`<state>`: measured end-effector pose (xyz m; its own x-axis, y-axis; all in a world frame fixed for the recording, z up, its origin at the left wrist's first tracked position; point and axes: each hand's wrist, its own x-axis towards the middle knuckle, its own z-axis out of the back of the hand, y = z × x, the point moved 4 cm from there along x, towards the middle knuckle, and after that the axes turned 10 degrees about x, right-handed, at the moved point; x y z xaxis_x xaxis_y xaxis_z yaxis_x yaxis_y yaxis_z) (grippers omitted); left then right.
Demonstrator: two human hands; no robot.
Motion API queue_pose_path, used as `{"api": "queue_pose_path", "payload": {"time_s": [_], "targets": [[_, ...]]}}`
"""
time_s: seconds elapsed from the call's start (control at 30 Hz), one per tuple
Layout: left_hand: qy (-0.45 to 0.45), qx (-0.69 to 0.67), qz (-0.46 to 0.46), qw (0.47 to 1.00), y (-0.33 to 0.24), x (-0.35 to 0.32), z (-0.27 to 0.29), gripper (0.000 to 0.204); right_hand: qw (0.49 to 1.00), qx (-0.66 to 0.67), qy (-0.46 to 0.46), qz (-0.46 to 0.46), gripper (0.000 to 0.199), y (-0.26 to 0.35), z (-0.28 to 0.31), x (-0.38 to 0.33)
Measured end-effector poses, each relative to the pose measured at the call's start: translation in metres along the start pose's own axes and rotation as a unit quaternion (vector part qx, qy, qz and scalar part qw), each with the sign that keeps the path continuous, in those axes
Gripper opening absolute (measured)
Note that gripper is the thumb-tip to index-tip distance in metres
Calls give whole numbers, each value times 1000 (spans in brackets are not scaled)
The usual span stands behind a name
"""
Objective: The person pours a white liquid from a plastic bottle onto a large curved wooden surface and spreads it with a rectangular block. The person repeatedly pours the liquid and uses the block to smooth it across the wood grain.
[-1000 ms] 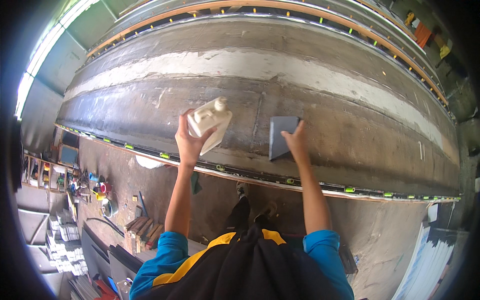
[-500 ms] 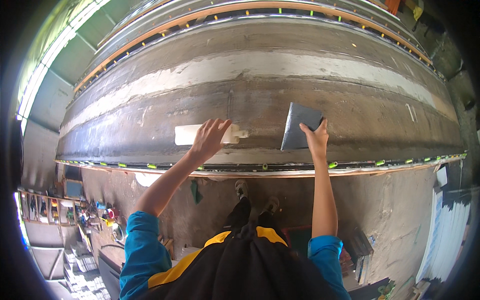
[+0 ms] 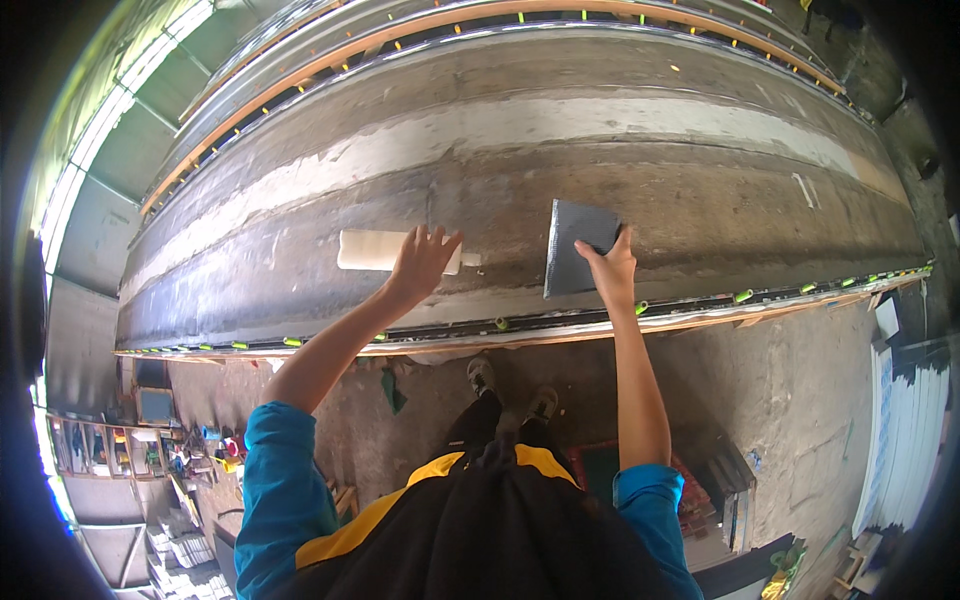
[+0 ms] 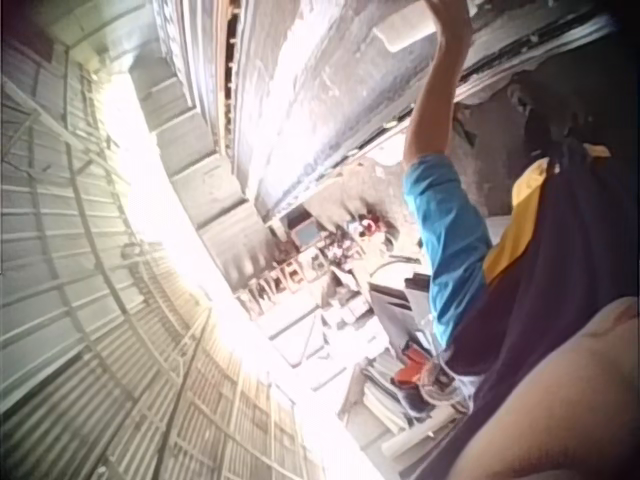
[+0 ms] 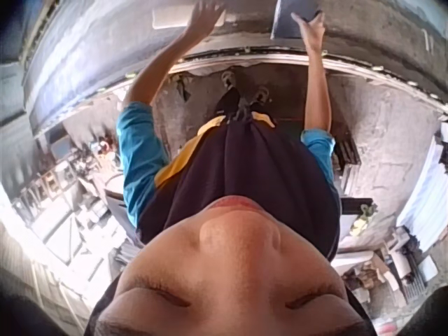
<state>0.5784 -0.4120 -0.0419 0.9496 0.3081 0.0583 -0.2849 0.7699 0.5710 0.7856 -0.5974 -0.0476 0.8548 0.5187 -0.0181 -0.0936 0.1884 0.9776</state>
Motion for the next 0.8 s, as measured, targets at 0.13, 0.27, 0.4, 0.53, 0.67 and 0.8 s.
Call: {"api": "queue_pose_path", "payload": {"time_s": [0.13,0.27,0.4,0.53,0.67,0.8], "targets": [[-76,-2,37,996,11,22,-5,59,1000,-26,8,7,58,-6,-6,7],[-148,-100,107,978,36,35,-11,55,996,-87,11,6,63,2,-24,7],[-42,-281,183,941,75,33,6,61,989,-133,58,18,72,6,-51,17],[-80,-389,294,869,106,7,10,63,971,-223,90,12,75,14,-84,27],[-163,-464,376,785,129,-37,8,67,962,-244,120,29,75,34,-116,25],[-268,-500,430,702,131,-77,-6,67,945,-275,148,93,73,21,-140,23]]}}
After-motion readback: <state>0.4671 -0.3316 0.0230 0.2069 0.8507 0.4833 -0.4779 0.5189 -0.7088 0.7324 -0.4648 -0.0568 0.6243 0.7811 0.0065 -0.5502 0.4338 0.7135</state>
